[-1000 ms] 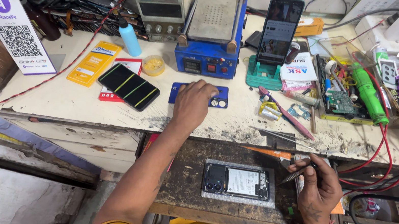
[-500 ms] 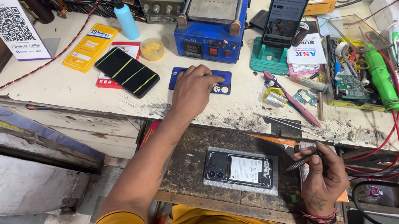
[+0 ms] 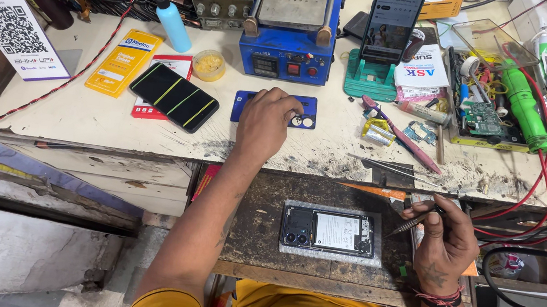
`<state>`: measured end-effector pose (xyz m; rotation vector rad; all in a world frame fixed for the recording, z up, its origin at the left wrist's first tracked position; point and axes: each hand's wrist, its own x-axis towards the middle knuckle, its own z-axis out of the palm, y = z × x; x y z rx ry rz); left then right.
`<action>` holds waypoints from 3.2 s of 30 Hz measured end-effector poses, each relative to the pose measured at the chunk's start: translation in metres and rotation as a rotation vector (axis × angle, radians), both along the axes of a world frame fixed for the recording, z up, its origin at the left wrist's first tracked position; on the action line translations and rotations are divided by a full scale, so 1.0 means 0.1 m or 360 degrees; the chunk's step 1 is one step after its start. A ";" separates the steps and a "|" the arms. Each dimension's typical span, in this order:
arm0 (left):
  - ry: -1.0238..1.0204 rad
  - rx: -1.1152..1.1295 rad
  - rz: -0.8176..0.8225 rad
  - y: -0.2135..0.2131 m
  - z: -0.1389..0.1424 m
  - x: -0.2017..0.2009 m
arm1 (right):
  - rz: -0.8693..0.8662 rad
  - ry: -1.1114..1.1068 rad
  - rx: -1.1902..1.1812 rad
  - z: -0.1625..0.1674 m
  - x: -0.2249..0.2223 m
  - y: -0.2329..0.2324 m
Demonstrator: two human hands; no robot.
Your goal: The person removes the back cover from a blue smartphone and pries it open by hand, then uses a screwdriver to unscrew and work on the phone's internal components at a repair workbench. They set the cover aside and continue manipulating the exposed internals with the screwdriver and fingers.
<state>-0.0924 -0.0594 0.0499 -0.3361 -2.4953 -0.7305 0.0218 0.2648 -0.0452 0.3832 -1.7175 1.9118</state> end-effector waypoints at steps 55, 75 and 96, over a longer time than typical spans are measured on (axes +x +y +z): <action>-0.0532 0.0080 -0.0661 0.77 -0.68 1.18 | -0.0015 -0.0007 0.0212 -0.27 0.63 0.08; -0.0548 -0.0064 -0.0713 0.80 -0.86 1.22 | -0.0005 0.0135 0.0238 -0.28 0.65 0.03; -0.0554 0.0076 -0.0705 0.80 -0.63 1.22 | 0.0875 0.0137 0.0250 0.12 0.41 -0.02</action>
